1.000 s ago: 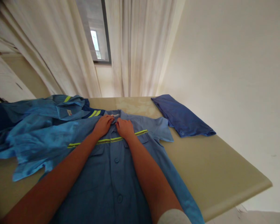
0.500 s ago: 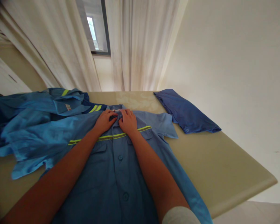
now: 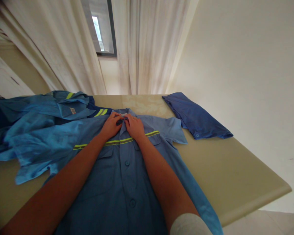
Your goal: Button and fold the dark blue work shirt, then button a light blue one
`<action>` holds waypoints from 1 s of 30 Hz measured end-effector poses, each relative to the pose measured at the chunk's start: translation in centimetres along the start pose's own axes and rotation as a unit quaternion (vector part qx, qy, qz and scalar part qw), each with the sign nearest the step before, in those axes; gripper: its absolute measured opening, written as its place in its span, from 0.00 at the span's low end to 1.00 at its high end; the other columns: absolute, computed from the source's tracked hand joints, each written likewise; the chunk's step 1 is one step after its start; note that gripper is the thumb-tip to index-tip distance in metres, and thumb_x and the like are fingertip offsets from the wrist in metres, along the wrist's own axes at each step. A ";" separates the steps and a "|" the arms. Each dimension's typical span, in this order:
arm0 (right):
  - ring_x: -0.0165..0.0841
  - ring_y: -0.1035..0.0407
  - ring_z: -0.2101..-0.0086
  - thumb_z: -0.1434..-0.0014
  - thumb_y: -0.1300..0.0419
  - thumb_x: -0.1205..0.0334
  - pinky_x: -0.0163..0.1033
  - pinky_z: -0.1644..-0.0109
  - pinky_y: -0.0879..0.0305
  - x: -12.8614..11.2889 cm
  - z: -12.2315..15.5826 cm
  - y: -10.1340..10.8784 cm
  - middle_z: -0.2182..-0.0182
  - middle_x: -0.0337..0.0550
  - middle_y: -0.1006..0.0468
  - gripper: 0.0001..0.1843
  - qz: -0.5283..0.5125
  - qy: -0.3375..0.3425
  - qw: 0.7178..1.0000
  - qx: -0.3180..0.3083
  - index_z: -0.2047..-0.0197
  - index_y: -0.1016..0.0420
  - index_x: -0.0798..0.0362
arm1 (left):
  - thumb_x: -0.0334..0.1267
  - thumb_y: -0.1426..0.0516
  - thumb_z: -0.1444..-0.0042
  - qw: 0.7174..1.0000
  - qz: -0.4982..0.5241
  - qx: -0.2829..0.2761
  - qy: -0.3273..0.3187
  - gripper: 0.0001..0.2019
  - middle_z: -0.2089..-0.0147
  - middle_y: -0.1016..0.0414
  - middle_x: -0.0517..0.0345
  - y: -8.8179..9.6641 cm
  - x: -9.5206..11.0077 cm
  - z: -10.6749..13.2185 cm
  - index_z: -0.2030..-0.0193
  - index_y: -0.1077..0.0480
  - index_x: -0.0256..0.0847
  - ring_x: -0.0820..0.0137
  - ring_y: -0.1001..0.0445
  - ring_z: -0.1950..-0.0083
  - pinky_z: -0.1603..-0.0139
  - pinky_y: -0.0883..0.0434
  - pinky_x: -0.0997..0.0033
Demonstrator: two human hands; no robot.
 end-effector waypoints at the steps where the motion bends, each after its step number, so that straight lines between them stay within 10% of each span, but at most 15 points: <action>1: 0.38 0.26 0.51 0.29 0.45 0.63 0.42 0.44 0.36 -0.1 0.0 0.0 0.55 0.44 0.18 0.15 -0.007 0.005 1.000 0.004 0.41 0.30 0.51 | 0.33 0.47 0.38 1.000 0.017 0.004 0.006 0.16 0.45 0.27 0.46 0.1 -0.2 -0.1 0.48 0.23 0.39 0.60 0.27 0.43 0.35 0.30 0.57; 7: 0.39 0.26 0.54 0.36 0.38 0.65 0.43 0.45 0.35 -0.5 0.1 -0.2 0.57 0.41 0.18 0.10 -0.001 0.038 0.999 -0.002 0.51 0.24 0.50 | 0.34 0.51 0.35 0.980 -0.077 0.131 0.131 0.20 0.39 0.27 0.38 2.0 -2.2 0.0 0.40 0.29 0.35 0.52 0.31 0.35 0.31 0.38 0.46; 19: 0.45 0.34 0.46 0.34 0.39 0.59 0.48 0.42 0.41 -0.6 0.6 0.9 0.48 0.48 0.22 0.13 0.103 -0.005 0.993 0.049 0.47 0.24 0.49 | 0.34 0.46 0.39 0.974 -0.071 0.095 0.195 0.21 0.44 0.23 0.42 2.2 -3.5 0.1 0.40 0.28 0.37 0.53 0.28 0.40 0.35 0.34 0.51; 30: 0.44 0.29 0.50 0.39 0.41 0.64 0.46 0.45 0.37 2.5 0.3 1.0 0.53 0.50 0.20 0.23 0.033 -0.123 0.988 0.086 0.41 0.31 0.55 | 0.36 0.43 0.45 0.996 -0.022 -0.006 0.089 0.15 0.53 0.18 0.53 7.1 2.3 -2.6 0.53 0.20 0.40 0.62 0.22 0.52 0.45 0.28 0.65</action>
Point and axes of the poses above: each hand's wrist, its own z-axis away from the middle knuckle, its own y-axis out of the back of the hand, x = y × z, the point moved 7 cm from there along -z, towards the middle knuckle
